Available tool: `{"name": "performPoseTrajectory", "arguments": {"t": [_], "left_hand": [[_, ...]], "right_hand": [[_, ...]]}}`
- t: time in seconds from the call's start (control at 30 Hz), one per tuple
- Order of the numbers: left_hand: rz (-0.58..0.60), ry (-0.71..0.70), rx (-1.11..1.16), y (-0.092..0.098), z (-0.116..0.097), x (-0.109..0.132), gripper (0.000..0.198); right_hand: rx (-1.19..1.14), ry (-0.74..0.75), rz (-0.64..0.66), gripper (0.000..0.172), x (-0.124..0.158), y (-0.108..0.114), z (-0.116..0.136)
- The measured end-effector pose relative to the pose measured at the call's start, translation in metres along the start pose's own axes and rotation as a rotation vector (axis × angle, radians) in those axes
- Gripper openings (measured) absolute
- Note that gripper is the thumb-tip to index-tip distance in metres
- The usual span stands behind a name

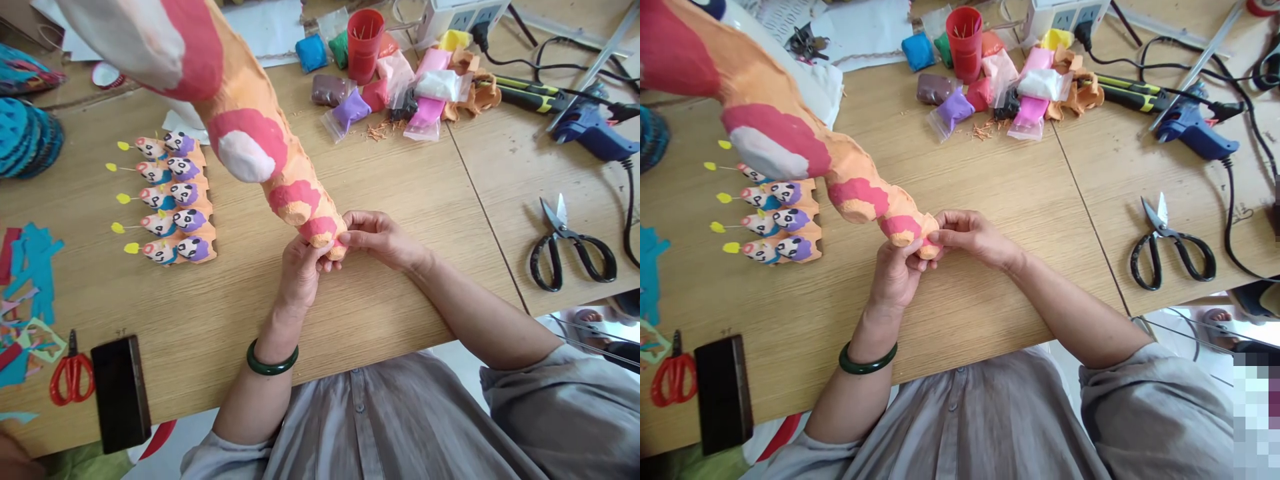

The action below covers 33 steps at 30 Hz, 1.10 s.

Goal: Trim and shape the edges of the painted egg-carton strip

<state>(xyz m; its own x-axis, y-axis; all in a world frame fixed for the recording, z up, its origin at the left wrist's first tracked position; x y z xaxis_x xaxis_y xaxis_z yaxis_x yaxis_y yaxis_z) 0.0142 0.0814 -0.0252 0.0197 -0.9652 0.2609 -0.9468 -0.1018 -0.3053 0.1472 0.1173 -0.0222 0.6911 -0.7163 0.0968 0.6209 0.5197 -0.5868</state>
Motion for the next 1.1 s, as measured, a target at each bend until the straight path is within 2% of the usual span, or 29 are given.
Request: {"name": "performPoseTrajectory", "arguments": {"t": [0.17,0.27,0.4,0.47,0.6,0.67,0.83,0.93,1.1], "left_hand": [[-0.043,-0.017,-0.040,0.002,0.002,0.001,0.031],[0.044,0.018,0.011,-0.001,0.001,0.001,0.028],[0.202,0.113,0.177,-0.006,-0.003,0.001,0.030],[0.241,0.138,0.216,-0.007,-0.003,0.002,0.028],[0.202,0.150,0.283,-0.004,-0.003,0.001,0.030],[0.165,0.161,0.335,-0.001,-0.003,0.000,0.030],[0.047,0.195,0.453,0.008,-0.003,-0.004,0.015],[-0.003,0.213,0.501,0.010,-0.001,-0.004,0.015],[0.011,0.269,0.494,0.004,0.003,0.000,0.015]], "right_hand": [[0.024,-0.024,0.038,0.032,0.000,-0.004,-0.001],[-0.018,-0.044,0.032,0.031,-0.001,-0.003,-0.002],[-0.159,-0.052,-0.044,0.031,-0.003,0.006,-0.003],[-0.222,-0.078,-0.067,0.029,-0.004,0.009,-0.004],[-0.319,-0.151,-0.060,0.026,-0.006,0.008,-0.006],[-0.336,-0.142,-0.057,0.026,-0.006,0.007,-0.005],[-0.291,-0.093,0.010,0.022,-0.004,0.005,-0.005],[-0.249,-0.069,0.031,0.025,-0.001,0.005,-0.005],[-0.252,-0.077,0.020,0.029,-0.001,0.006,-0.006]]}}
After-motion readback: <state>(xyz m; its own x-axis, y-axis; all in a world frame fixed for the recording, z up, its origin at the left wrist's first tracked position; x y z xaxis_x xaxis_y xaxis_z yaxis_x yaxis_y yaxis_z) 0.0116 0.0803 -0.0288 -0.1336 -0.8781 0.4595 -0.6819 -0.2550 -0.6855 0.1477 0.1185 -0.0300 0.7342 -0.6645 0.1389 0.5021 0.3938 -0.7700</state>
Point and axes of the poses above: each hand's wrist, its own x-axis away from the middle knuckle, its own y-axis out of the back of the hand, z = x × y, the point moved 5 cm from there along -x, towards the middle knuckle, and after that the axes turned 2 degrees about z, right-handed, at the moved point
